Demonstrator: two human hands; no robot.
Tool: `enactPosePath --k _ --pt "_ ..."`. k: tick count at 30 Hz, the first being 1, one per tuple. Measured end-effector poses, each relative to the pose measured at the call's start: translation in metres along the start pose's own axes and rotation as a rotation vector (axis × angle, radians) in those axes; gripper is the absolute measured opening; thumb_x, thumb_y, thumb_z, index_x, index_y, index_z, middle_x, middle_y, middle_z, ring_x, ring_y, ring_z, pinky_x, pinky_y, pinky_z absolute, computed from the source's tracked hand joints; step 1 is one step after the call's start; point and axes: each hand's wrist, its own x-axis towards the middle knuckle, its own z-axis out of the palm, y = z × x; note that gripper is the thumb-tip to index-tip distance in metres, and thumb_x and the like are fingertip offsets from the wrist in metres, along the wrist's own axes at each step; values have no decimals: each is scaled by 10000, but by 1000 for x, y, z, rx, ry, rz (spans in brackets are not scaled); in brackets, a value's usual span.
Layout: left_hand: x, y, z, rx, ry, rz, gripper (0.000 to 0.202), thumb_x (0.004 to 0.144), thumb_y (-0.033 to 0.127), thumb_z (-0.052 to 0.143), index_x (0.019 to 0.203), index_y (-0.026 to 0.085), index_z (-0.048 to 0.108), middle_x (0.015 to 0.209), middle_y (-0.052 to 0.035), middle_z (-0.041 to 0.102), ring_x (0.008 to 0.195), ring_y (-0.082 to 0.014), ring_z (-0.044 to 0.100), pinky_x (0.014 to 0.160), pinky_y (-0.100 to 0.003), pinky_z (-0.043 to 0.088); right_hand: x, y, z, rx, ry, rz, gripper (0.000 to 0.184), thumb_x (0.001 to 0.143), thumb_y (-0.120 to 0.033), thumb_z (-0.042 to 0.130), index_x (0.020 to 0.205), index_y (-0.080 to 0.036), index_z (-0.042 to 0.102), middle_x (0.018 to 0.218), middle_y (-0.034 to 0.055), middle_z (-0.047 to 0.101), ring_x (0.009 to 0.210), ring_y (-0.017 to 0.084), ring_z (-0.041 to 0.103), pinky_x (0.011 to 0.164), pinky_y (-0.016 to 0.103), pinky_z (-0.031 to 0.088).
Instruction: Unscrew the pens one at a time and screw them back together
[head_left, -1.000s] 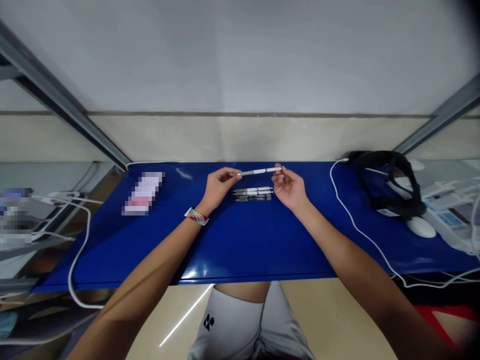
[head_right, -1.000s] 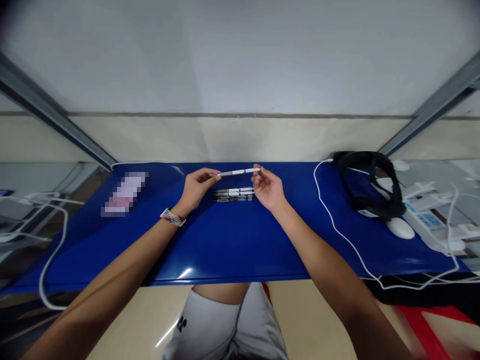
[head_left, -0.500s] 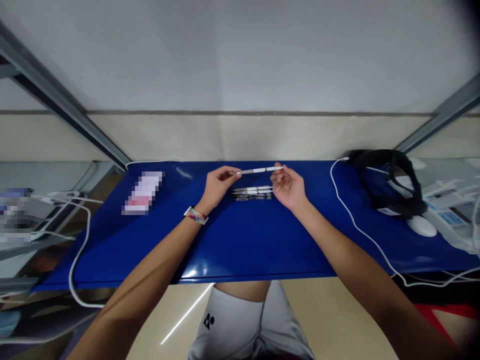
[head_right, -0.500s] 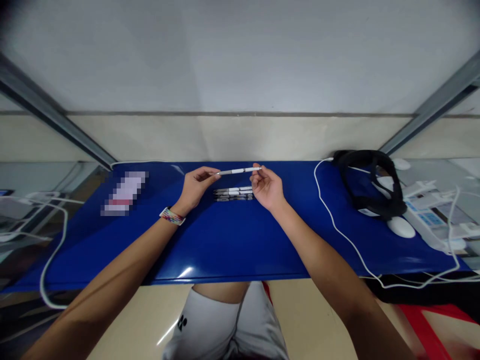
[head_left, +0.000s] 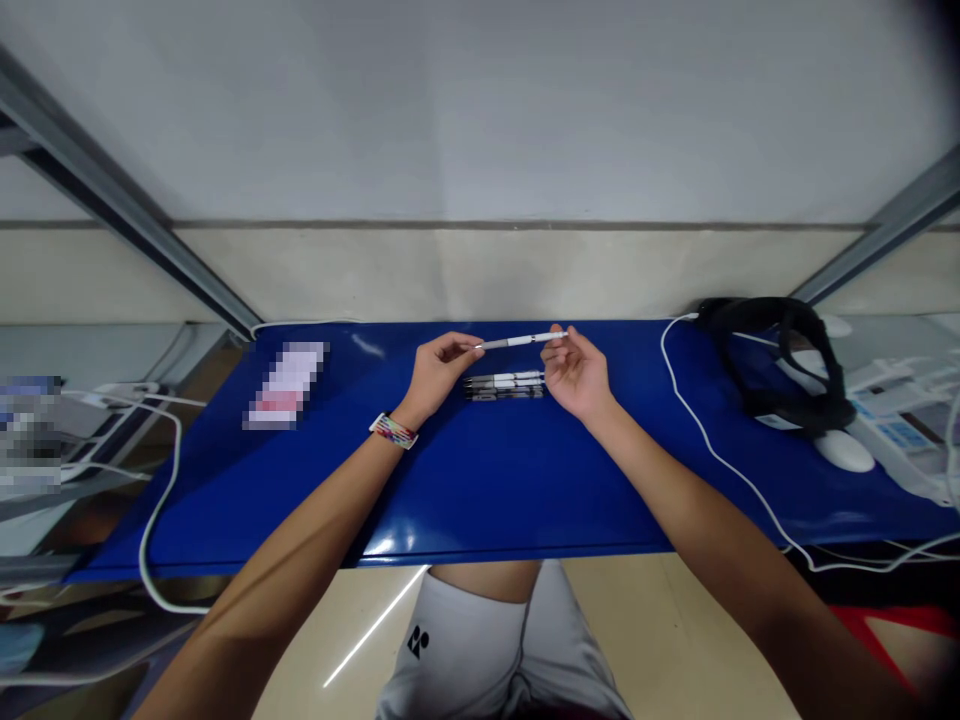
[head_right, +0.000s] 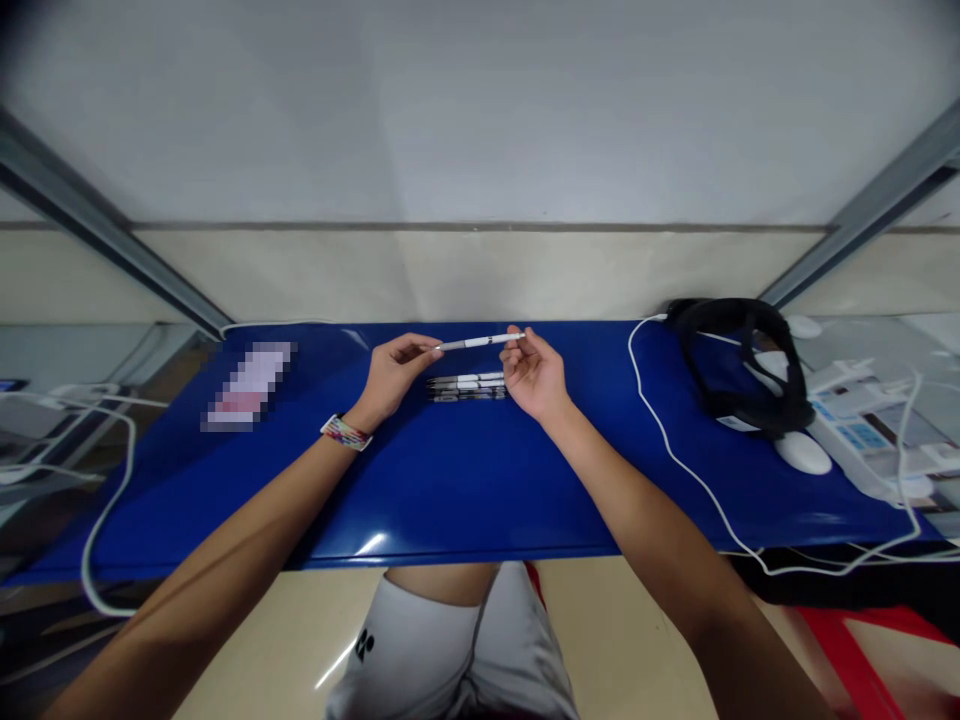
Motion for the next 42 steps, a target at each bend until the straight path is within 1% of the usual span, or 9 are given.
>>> enactPosePath --k 4,8,12,15,20,23,30,37,42 --pt "2 -1 -4 10 21 6 283 867 447 864 1016 209 826 947 -64 811 876 -211 726 855 -364 586 -1 1 2 -166 -1 -65 330 875 -474 823 1062 -203 817 869 45 763 730 152 681 676 266 645" --pt "6 -3 -10 41 5 26 289 862 440 863 1021 205 811 962 -64 807 877 -205 721 847 -348 576 1 2 -3 -532 28 -317 259 797 -398 909 1012 -259 869 871 22 753 733 159 666 661 294 610" --pt "7 -5 -17 189 -85 48 277 920 452 801 1054 210 815 992 -75 819 887 -219 729 858 -361 561 6 0 -15 -887 -7 -516 138 855 -380 848 956 -294 889 920 36 753 805 195 678 800 382 600" --pt "6 -5 -21 380 -120 110 240 974 442 726 1036 239 838 1032 -81 836 928 -250 734 903 -398 543 8 0 -23 -1110 -56 -538 132 896 -359 792 971 -306 887 963 52 789 864 235 695 901 446 579" --pt "6 -4 -23 541 -219 195 147 943 356 714 931 283 840 995 -50 847 946 -274 731 974 -445 509 11 2 -32 -1361 -120 -524 142 900 -302 749 969 -305 873 989 59 821 946 289 704 987 509 540" --pt "7 -4 -23 564 -238 201 124 914 305 706 878 282 822 946 -41 841 906 -270 724 984 -452 497 12 3 -34 -1423 -170 -548 156 919 -289 724 975 -321 866 1006 48 827 986 301 706 1058 543 499" --pt "7 -5 -22 609 -260 180 127 836 190 697 873 269 790 935 -27 826 935 -276 712 1011 -460 439 9 2 -31 -1478 -192 -568 176 933 -244 687 919 -306 852 966 56 795 973 297 693 1067 537 473" --pt "5 -8 -21 643 -261 186 142 822 161 693 843 268 783 935 -32 804 938 -276 659 1025 -463 391 9 2 -31 -1493 -206 -549 180 936 -238 686 920 -296 855 966 70 789 960 301 673 1024 521 467" --pt "6 -11 -23 687 -264 184 137 875 199 662 858 257 785 958 -48 805 959 -279 651 1015 -459 403 7 0 -29 -1513 -217 -554 187 929 -202 684 920 -286 852 963 68 786 950 292 675 1033 514 469"
